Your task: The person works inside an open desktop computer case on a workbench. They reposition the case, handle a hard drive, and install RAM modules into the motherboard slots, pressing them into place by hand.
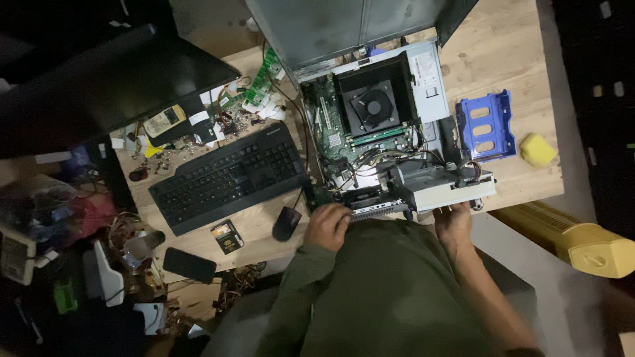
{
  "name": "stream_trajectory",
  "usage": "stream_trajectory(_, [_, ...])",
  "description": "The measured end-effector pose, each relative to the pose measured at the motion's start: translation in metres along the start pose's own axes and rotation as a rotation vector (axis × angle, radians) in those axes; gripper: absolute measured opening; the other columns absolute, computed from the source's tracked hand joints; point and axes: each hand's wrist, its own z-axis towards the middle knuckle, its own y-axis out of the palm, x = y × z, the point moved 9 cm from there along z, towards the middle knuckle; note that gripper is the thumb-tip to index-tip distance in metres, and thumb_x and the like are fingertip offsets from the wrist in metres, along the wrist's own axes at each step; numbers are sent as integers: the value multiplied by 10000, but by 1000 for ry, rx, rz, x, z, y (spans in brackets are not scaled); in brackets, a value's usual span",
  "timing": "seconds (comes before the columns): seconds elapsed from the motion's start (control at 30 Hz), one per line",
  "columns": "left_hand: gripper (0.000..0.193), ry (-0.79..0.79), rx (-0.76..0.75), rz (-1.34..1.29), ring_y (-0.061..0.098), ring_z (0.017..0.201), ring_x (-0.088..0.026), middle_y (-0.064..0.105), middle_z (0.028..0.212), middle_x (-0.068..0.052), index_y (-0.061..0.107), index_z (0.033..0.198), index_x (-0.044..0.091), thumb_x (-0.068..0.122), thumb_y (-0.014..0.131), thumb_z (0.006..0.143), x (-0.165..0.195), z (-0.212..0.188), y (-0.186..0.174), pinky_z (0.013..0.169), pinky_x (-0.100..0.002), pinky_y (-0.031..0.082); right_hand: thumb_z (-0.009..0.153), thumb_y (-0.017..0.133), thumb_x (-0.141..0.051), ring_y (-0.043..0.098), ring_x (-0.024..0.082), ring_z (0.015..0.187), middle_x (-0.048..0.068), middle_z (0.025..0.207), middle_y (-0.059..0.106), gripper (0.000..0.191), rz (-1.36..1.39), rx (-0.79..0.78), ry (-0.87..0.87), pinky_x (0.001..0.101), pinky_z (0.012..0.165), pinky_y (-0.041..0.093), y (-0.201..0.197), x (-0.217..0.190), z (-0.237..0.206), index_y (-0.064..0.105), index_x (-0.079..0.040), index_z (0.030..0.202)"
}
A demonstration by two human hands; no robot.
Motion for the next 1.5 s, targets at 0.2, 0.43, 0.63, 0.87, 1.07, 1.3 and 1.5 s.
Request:
stream_trajectory(0.2, [160,28,27,39,661,1028,-382,713,1083,-157,734,1076,37,144,671,974,-5,12,-3,903,-521,522,1021,579,-86,636,222,1111,22,1186,663,263,-105,5,-77,475,989,508,-4,-3,7,610,-181,1264])
stream_trajectory(0.43, [162,-1,11,9,650,1051,-387,702,1113,-159,726,1086,41,148,674,977,-7,8,6,919,-520,526,1055,595,-149,621,204,1143,2,1226,663,237,-193,58,-98,448,988,489,0,-10,0,597,-191,1288])
stream_trajectory(0.63, [152,-21,-11,29,640,1028,-385,698,1084,-159,722,1073,30,119,668,962,3,8,6,932,-520,507,992,538,-26,619,235,1155,30,1247,646,375,-259,54,-53,471,1001,509,-3,-7,2,547,-189,1329])
stream_trajectory(0.87, [129,-37,40,69,648,1041,-388,710,1074,-153,728,1045,49,116,685,944,6,9,-8,933,-515,501,1039,564,-97,618,236,1114,122,1260,636,410,-286,129,-124,405,924,494,-42,-53,12,518,-105,1446])
stream_trajectory(1.07, [174,-85,71,95,620,1052,-423,687,1130,-168,716,1085,42,154,645,972,-5,25,-11,904,-534,509,1015,578,-40,609,177,921,132,1118,652,383,-696,-84,-629,292,791,520,73,-214,58,585,124,1362])
stream_trajectory(1.3, [201,-109,-20,222,603,978,-419,656,1072,-164,692,1099,47,214,598,1039,-26,90,30,839,-549,505,1153,609,-171,618,165,844,97,1008,674,236,-744,-598,-304,291,750,519,319,-190,196,683,37,1237])
stream_trajectory(1.5, [199,-197,73,205,585,982,-434,627,1079,-188,690,1099,47,202,578,1041,-34,114,47,840,-555,503,1104,596,-124,641,131,862,65,1014,693,156,-978,-812,-83,304,756,535,402,-117,263,670,12,1125])
